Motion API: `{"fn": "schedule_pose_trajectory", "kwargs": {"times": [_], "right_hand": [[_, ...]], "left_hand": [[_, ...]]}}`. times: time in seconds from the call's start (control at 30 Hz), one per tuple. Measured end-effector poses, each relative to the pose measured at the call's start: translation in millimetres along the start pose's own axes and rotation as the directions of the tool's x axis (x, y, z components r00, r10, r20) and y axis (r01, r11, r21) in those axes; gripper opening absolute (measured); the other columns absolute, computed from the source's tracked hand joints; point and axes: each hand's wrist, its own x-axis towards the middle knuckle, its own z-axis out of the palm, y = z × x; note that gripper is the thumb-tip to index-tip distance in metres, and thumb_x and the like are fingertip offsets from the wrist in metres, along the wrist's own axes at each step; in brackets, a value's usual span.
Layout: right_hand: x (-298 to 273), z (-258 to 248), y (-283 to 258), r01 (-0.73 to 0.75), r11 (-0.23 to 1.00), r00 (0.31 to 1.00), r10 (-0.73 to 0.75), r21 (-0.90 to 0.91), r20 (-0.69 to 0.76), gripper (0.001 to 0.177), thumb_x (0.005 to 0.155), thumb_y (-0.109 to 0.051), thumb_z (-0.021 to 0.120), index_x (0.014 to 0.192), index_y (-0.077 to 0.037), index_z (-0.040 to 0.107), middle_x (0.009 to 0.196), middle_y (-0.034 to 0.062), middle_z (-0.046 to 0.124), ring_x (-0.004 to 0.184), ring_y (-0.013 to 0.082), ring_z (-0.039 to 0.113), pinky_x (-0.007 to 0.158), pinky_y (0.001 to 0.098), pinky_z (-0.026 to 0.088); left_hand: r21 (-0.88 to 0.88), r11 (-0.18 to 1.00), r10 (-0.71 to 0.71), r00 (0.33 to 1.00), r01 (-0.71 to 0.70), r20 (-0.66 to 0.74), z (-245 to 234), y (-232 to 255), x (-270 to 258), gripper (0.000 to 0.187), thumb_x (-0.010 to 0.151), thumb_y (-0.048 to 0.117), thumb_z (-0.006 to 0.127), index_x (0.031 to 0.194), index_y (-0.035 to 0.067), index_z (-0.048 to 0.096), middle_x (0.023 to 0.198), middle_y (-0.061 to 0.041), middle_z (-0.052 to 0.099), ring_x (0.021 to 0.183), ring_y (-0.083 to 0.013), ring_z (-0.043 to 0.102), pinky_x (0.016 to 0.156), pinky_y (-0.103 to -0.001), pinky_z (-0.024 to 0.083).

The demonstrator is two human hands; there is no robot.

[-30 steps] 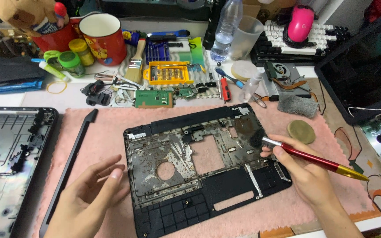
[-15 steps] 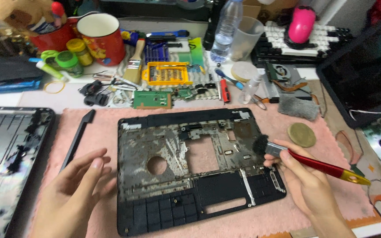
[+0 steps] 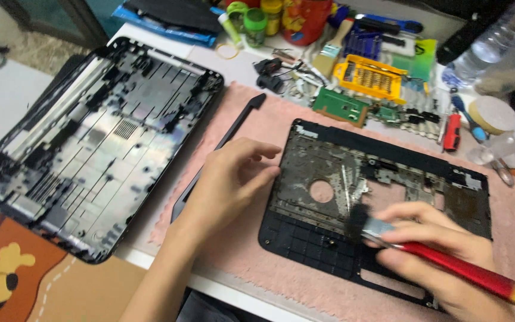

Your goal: Cleaning the internal chassis of a disassembled laptop using a brush to remove dust and debris.

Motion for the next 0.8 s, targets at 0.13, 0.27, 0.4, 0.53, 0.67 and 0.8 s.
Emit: {"fn": "schedule_pose_trajectory", "kwargs": {"times": [0.13,0.27,0.4,0.53,0.67,0.8], "right_hand": [[42,56,-32,0.169,0.985,0.963,-0.155,-0.047,0.221,0.014,0.079,-0.011,0.1,0.09,-0.016,0.093,0.117,0.0052,0.089,0.105,0.0128,0.085,0.1,0.0281,0.059],[79,93,-51,0.284,0.918,0.915,-0.174,-0.276,0.365,0.026,0.083,-0.026,0.096,0.108,-0.026,0.087,0.102,-0.0145,0.09,0.082,0.0021,0.08,0.076,0.022,0.057],[82,119,-44,0.29,0.934,0.884,-0.179,-0.207,0.432,0.016,0.091,-0.022,0.089,0.1,-0.017,0.077,0.093,-0.0026,0.083,0.113,0.0124,0.089,0.092,0.0254,0.062],[80,120,-36,0.552,0.816,0.714,-0.356,-0.17,0.603,0.007,0.097,-0.022,0.079,0.102,-0.02,0.074,0.101,-0.0042,0.076,0.095,0.0135,0.077,0.092,0.0298,0.054],[72,143,42,0.594,0.589,0.804,-0.462,-0.548,0.375,0.013,0.076,-0.037,0.081,0.083,-0.041,0.07,0.108,-0.0183,0.074,0.105,0.0049,0.073,0.097,0.0349,0.044],[71,125,-32,0.537,0.828,0.672,-0.305,-0.161,0.675,0.009,0.098,-0.02,0.083,0.103,-0.022,0.076,0.111,-0.0047,0.071,0.077,0.0041,0.069,0.075,0.0156,0.055]], "left_hand": [[0.142,0.955,0.252,0.965,-0.26,0.071,0,-18,3,0.03,0.1,0.029,0.088,0.125,0.014,0.08,0.127,-0.004,0.085,0.118,-0.0263,0.075,0.105,-0.041,0.049],[0.155,0.968,0.189,0.979,-0.199,0.074,6,-31,0,0.048,0.09,0.035,0.096,0.134,0.022,0.08,0.147,-0.004,0.076,0.127,-0.0309,0.057,0.112,-0.047,0.042],[0.205,0.967,0.146,0.988,-0.151,0.038,12,-45,3,0.058,0.083,0.038,0.1,0.136,0.024,0.08,0.15,-0.009,0.07,0.136,-0.0352,0.057,0.117,-0.05,0.042],[0.195,0.973,0.12,0.992,-0.123,0.029,18,-50,4,0.06,0.081,0.044,0.101,0.133,0.025,0.081,0.151,-0.012,0.067,0.137,-0.0376,0.056,0.117,-0.054,0.042],[0.134,0.979,0.154,0.988,-0.154,0.014,21,-53,3,0.053,0.082,0.032,0.102,0.129,0.021,0.08,0.148,-0.012,0.067,0.138,-0.0371,0.057,0.119,-0.052,0.043],[0.155,0.974,0.163,0.986,-0.164,0.019,22,-55,5,0.058,0.078,0.043,0.104,0.126,0.022,0.08,0.146,-0.011,0.07,0.135,-0.0362,0.058,0.115,-0.05,0.046]]}}
